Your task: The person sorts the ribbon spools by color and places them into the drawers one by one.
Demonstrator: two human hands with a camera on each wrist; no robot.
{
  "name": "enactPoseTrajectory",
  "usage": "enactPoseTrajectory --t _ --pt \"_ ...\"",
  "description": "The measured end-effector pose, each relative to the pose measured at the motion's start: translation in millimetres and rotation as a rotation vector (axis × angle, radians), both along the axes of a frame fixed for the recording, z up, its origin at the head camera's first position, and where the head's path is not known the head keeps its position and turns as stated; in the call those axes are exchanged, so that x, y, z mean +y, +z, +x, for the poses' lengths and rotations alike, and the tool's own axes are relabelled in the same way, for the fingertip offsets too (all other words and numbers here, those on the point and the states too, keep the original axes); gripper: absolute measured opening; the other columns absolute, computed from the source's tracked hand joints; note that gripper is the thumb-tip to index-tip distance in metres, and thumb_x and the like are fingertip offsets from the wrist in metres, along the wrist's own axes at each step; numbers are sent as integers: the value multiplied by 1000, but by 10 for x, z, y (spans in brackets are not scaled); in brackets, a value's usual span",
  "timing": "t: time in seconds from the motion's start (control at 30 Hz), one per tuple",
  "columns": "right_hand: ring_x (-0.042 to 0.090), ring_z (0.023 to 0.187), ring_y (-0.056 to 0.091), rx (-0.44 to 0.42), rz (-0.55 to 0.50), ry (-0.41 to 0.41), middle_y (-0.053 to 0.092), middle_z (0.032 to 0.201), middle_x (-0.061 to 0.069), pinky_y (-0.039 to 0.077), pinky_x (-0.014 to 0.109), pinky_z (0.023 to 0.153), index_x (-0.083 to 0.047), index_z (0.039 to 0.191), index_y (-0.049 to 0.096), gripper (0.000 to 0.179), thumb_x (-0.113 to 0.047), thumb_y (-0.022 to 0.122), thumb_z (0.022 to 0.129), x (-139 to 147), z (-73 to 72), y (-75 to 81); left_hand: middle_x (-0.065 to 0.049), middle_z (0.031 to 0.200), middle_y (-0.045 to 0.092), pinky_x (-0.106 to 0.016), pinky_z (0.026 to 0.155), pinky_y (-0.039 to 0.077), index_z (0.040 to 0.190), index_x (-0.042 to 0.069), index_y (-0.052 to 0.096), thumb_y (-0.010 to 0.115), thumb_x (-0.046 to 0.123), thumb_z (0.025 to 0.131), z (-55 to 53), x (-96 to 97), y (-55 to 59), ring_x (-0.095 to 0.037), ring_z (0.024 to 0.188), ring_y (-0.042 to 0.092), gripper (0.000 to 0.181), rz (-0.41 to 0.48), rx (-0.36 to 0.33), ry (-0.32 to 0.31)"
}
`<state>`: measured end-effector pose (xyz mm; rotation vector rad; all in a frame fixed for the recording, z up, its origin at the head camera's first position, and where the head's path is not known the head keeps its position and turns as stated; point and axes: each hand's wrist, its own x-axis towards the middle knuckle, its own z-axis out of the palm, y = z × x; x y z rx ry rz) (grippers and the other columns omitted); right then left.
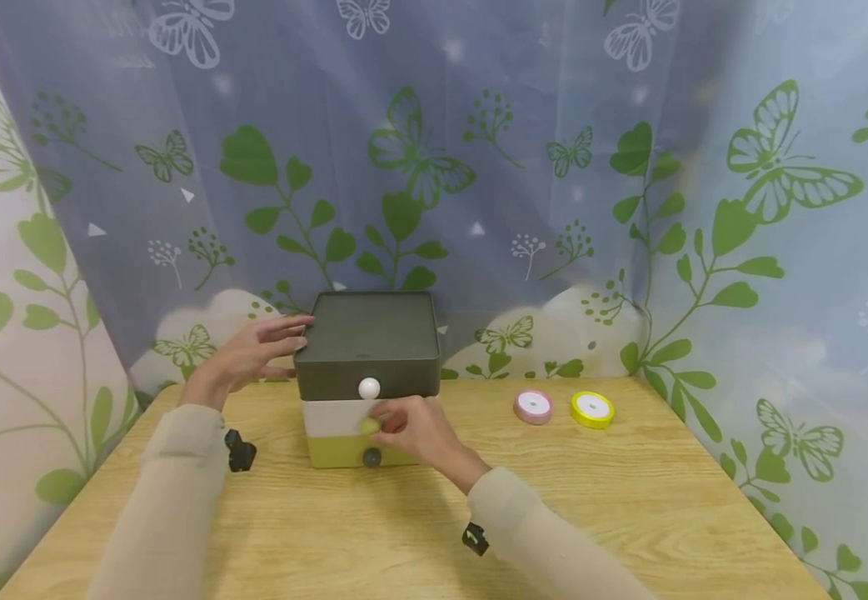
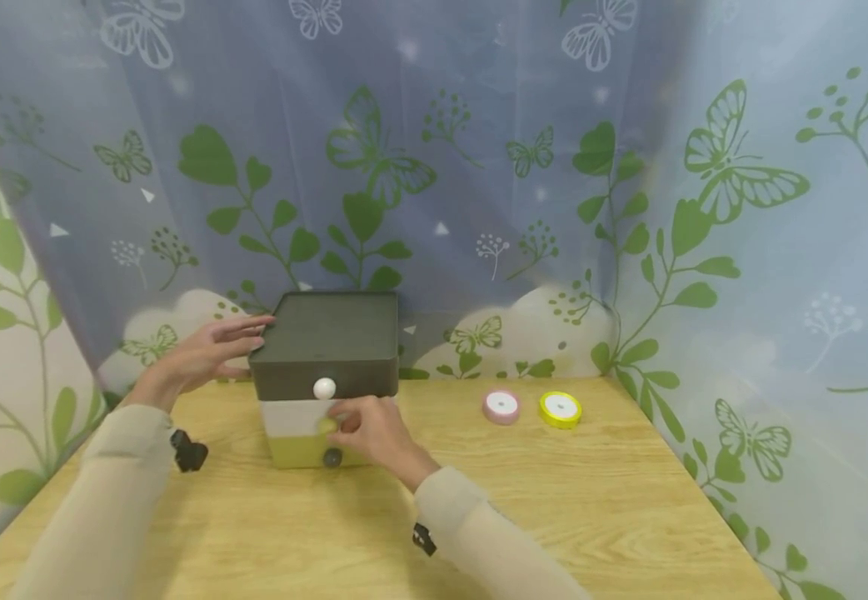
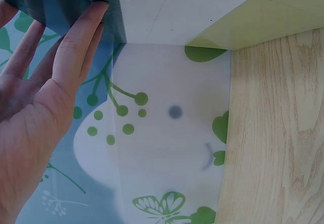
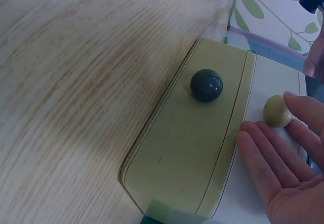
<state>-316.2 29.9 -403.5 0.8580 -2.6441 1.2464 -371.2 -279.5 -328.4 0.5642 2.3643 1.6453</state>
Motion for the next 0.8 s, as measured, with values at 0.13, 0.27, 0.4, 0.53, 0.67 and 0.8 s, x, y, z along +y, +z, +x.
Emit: enactPoseTrajectory --t 0.13,0.27,0.4,0.53,0.67,0.8 --pt "20 79 78 6 -7 1 81 91 9 59 19 66 -9 112 80 29 -12 86 84 -28 -4 -10 -19 173 14 -60 109 50 164 9 27 55 27 109 -6 -6 -1 -45 158 19 65 -1 1 1" --pt "20 78 78 23 -11 6 81 92 10 59 19 67 -8 112 80 30 -9 87 83 -53 -15 -21 -18 173 15 -59 109 51 164 10 27 55 27 109 -5 -8 3 -45 158 19 65 1 2 0" --pt "20 79 78 44 1 8 81 94 10 59 18 67 -7 113 80 31 -9 86 83 -72 -20 -32 -18 173 14 -61 110 50 164 10 27 55 28 109 2 -4 8 -45 158 19 65 2 2 -3" --pt "20 79 78 44 6 -3 81 93 9 59 18 67 -8 113 81 30 -10 86 84 -76 -11 -28 -18 173 14 -63 111 47 164 10 27 55 28 109 5 3 8 -44 158 18 65 3 0 -4" --pt "19 78 78 50 9 -14 81 90 8 58 18 65 -9 112 81 28 -11 86 84 -77 -11 -34 -19 173 14 -63 112 47 164 9 27 56 28 108 7 7 4 -45 158 19 65 2 -2 -2" --pt "17 75 78 87 26 -25 81 87 6 56 17 63 -11 109 82 26 -12 86 83 -84 -9 -39 -19 173 14 -62 111 48 164 10 27 56 28 108 16 6 2 -45 158 19 66 -2 -4 1"
